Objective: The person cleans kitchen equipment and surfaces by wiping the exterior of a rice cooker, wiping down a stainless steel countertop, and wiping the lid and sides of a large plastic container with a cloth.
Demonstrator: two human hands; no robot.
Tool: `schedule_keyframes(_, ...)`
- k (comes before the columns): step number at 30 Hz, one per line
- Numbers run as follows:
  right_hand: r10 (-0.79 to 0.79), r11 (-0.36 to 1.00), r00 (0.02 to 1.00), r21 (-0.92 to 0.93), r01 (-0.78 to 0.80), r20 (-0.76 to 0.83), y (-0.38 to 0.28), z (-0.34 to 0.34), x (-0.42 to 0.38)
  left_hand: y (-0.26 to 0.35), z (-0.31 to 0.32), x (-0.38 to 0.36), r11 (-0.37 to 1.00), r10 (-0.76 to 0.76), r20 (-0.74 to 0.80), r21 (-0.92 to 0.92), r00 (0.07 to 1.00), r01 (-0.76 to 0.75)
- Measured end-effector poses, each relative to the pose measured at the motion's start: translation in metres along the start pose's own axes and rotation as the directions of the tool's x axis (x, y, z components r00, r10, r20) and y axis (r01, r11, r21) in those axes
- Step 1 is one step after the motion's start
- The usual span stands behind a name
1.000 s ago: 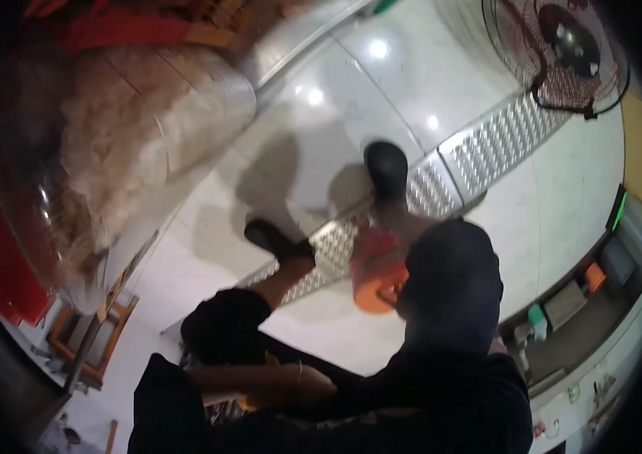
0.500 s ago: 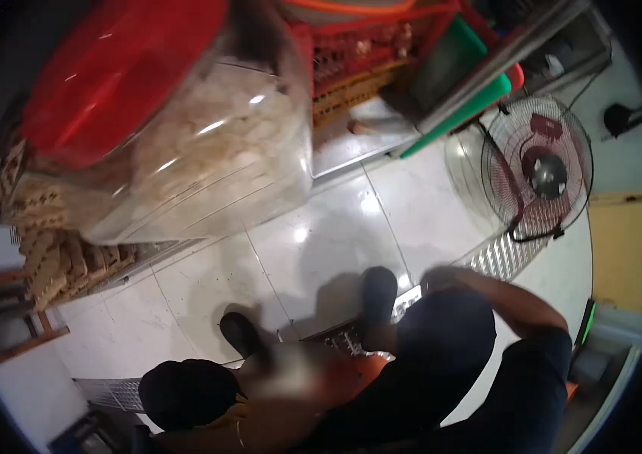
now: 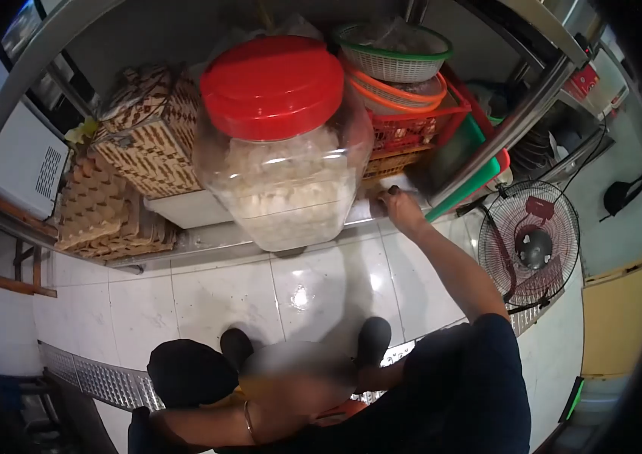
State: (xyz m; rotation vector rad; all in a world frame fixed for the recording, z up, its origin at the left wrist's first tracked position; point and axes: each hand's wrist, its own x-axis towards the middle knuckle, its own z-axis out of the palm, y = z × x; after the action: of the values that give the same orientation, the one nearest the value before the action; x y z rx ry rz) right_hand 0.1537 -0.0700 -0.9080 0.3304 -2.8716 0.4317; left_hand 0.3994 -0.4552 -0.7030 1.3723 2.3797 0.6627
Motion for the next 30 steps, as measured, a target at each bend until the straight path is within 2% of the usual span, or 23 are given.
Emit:
schedule_keyframes(1,-0.004,1.000,1.000,0.002,0.004,-0.013,-0.004,-0.010,-0.001,0.000,0.001,-0.004,1.000,0.002,0.001,-0.003,1.000,-0.002)
schedule_keyframes(4,-0.006,1.000,1.000,-0.016,0.005,-0.008,-0.008,-0.049,-0.003,0.001,0.004,-0.010,0.998,0.063,-0.120,0.033,0.991,-0.059)
schedule_keyframes(6,0.089,0.990,0.962,0.133,-0.056,-0.257,-0.004,-0.073,0.008,0.011,-0.002,-0.014,0.998,0.057,-0.119,0.043,0.991,-0.052)
schedule_keyframes(7,0.089,0.991,0.964,0.121,-0.059,-0.252,-0.003,-0.086,0.009,0.017,-0.007,-0.017,0.997,0.051,-0.111,0.067,0.993,-0.043)
schedule_keyframes(9,0.294,0.915,0.862,0.382,-0.129,-0.413,-0.006,-0.111,0.016,0.022,-0.004,-0.021,0.995,0.046,-0.112,0.090,0.993,-0.036)
schedule_keyframes(13,0.332,0.860,0.835,0.504,-0.078,-0.438,0.006,-0.138,0.044,0.028,0.017,-0.032,0.999,0.049,-0.135,-0.015,0.990,-0.052)
schedule_keyframes(14,0.348,0.860,0.815,0.504,-0.081,-0.463,-0.006,-0.155,0.047,0.030,0.015,-0.031,1.000,0.026,-0.057,0.010,0.998,-0.025)
schedule_keyframes(16,0.355,0.862,0.801,0.501,-0.081,-0.483,-0.025,-0.177,0.053,0.036,0.012,-0.029,0.998,-0.023,0.099,0.056,0.995,0.018)
schedule_keyframes(19,0.338,0.940,0.682,0.200,-0.276,-0.649,-0.042,-0.205,0.065,0.038,0.009,-0.032,0.998,-0.011,0.100,0.069,0.995,0.004)
schedule_keyframes(20,0.331,0.943,0.675,0.196,-0.270,-0.659,-0.046,-0.214,0.069,0.037,0.007,-0.032,0.997,-0.002,0.104,0.080,0.995,-0.006)
schedule_keyframes(23,0.404,0.914,0.555,0.345,-0.213,-0.727,-0.059,-0.237,0.086,0.033,0.016,-0.032,0.998,-0.009,0.101,0.060,0.995,0.003)
schedule_keyframes(24,0.394,0.919,0.554,0.337,-0.207,-0.733,-0.056,-0.243,0.095,0.032,0.019,-0.032,0.999,-0.013,0.105,0.037,0.994,0.009)
schedule_keyframes(27,0.298,0.943,0.530,0.333,-0.032,-0.794,-0.040,-0.263,0.140,0.034,0.013,-0.034,0.999,0.003,0.083,0.041,0.997,-0.007)
schedule_keyframes(28,0.295,0.944,0.531,0.328,-0.034,-0.794,-0.040,-0.268,0.152,0.034,0.012,-0.035,0.999,0.008,0.082,0.045,0.997,-0.011)
schedule_keyframes(30,0.023,0.996,0.609,-0.037,-0.086,-0.793,-0.047,-0.275,0.170,0.037,0.019,-0.035,0.998,0.000,0.093,0.061,0.996,-0.006)
